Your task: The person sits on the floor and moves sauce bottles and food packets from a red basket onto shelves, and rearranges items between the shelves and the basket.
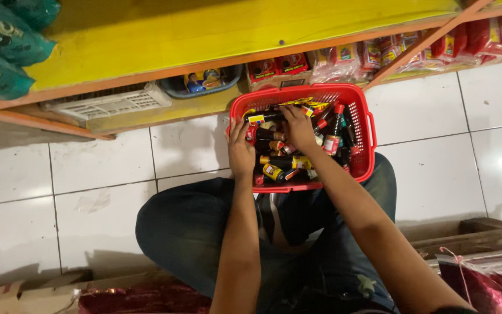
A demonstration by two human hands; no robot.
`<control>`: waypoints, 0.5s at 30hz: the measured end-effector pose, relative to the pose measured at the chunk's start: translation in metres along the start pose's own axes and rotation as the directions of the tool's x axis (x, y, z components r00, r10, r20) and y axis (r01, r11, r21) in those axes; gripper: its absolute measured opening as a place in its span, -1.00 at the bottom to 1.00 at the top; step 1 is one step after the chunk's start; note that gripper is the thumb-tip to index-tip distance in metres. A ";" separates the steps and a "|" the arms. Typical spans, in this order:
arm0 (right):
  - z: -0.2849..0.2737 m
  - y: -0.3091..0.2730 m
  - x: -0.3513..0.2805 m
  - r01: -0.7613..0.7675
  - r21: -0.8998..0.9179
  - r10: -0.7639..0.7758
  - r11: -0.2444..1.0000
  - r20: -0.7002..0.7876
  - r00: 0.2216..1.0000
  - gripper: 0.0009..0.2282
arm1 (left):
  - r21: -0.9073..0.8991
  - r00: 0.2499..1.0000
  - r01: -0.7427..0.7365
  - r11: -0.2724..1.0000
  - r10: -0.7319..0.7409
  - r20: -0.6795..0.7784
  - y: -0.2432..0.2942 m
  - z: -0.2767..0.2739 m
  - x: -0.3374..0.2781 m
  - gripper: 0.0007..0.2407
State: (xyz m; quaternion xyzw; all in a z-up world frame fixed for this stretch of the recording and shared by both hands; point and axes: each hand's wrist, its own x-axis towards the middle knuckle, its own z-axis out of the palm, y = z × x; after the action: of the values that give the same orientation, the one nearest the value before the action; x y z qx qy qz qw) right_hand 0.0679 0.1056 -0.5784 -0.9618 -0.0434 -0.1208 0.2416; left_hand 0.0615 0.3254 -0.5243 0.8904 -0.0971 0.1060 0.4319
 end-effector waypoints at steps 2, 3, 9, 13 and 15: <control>0.009 0.014 0.014 -0.029 -0.098 0.043 0.995 0.146 0.988 -0.48 | 0.013 1.000 0.025 1.000 -0.025 0.019 0.003 -0.001 0.002 -0.53; 0.017 0.017 0.016 -0.050 -0.207 0.094 0.977 0.209 0.973 -0.50 | 0.021 0.999 0.043 0.999 -0.043 0.029 0.003 -0.001 0.001 -0.53; 0.049 0.028 -0.009 0.003 -0.417 0.083 0.909 0.187 0.979 -0.53 | 0.013 0.999 0.027 1.000 -0.027 -0.026 -0.006 0.008 0.001 -0.61; 0.038 0.028 -0.019 -0.157 -0.297 0.252 0.942 0.315 0.915 -0.28 | 0.032 0.999 -0.019 0.999 0.021 -0.042 -0.015 0.018 -0.001 -0.69; 0.031 0.023 -0.016 -0.231 -0.200 0.284 0.952 0.304 0.909 -0.42 | 0.007 0.998 -0.030 1.000 0.030 -0.061 -0.013 0.017 -0.002 -0.71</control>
State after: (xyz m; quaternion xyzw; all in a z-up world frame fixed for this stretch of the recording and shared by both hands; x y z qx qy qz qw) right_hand 0.0626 0.0999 -0.6193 -0.9819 0.0542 0.0712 0.1669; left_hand 0.0651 0.3197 -0.5449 0.8865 -0.0969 0.1400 0.4303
